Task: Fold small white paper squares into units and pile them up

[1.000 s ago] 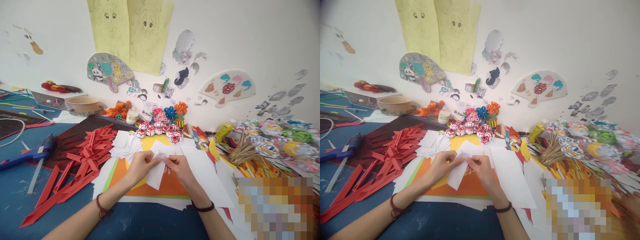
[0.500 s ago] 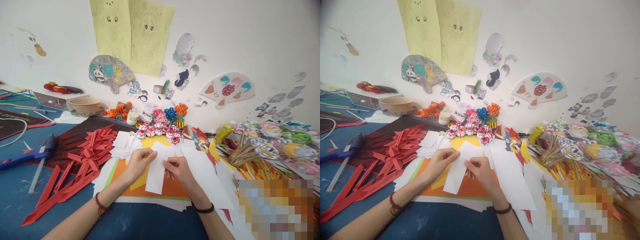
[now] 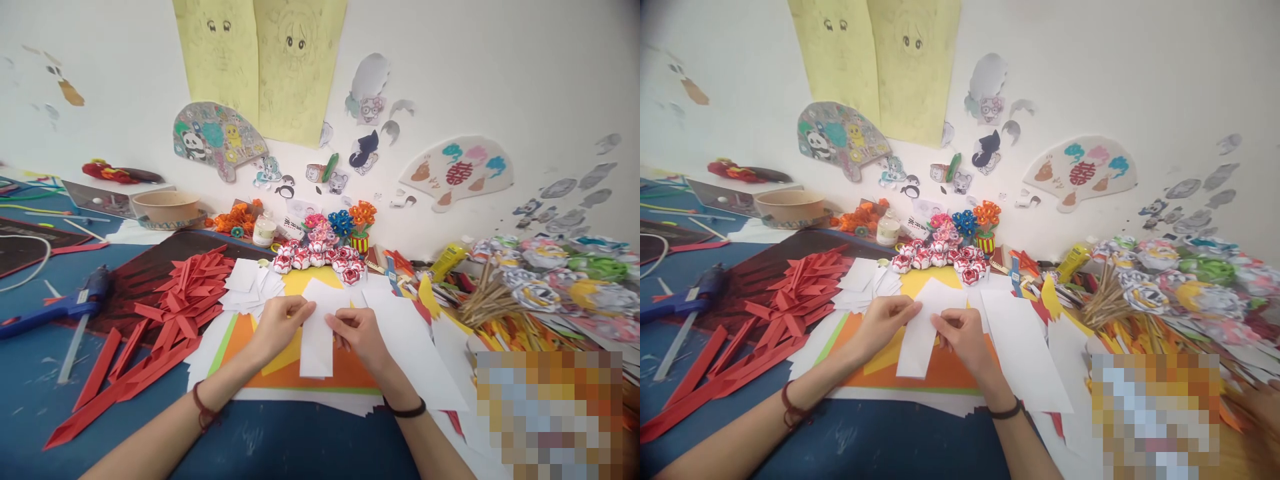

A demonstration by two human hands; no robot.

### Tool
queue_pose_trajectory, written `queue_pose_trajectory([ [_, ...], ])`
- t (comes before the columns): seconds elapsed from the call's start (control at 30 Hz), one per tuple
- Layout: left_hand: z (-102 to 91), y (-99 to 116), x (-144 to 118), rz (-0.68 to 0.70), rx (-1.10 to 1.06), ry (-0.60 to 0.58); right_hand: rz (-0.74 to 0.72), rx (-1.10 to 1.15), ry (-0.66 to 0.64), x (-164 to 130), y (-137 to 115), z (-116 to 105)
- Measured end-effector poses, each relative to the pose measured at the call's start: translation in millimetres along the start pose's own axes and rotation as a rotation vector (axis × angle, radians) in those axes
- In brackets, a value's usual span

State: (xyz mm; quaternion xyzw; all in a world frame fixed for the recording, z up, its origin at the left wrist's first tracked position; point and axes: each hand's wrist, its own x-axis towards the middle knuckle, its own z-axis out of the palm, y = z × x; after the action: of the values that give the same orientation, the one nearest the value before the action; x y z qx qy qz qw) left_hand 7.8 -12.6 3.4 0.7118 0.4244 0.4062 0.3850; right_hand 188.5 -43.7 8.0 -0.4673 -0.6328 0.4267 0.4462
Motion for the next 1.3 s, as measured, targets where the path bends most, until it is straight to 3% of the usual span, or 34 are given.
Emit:
queue_pose_trajectory([
  [0.13,2.9,-2,1,-0.043,-0.065,-0.132,-0.004,-0.019,0.048,1,-1,-4],
  [0.27,5.0,-5,2,-0.073,-0.021,-0.066,-0.007,-0.019,0.042,2,2,-6],
  [0.47,6.1,-7,1,-0.060,-0.004,-0.143,-0.009,-0.003,0.070,4,10,-6],
  [0.6,6.7,-4,-1,-0.005,0.084,-0.042,-0.025,0.013,0.082,5,12,-7],
  [0.77,5.7,1,-2,-0.014,0.046,-0.156,-0.016,0.035,0.137,5,12,-9],
  [0.9,5.1,2,-3,0.035,0.120,-0.091,-0.020,0.039,0.162,5,11,-8],
  [1.07,6.7,4,-4,0.039,0.147,-0.148,-0.029,0.040,0.207,5,11,-10],
  [1.3,14.1,0,-4,0.038,0.168,-0.113,-0.009,0.065,0.263,7,15,-10],
])
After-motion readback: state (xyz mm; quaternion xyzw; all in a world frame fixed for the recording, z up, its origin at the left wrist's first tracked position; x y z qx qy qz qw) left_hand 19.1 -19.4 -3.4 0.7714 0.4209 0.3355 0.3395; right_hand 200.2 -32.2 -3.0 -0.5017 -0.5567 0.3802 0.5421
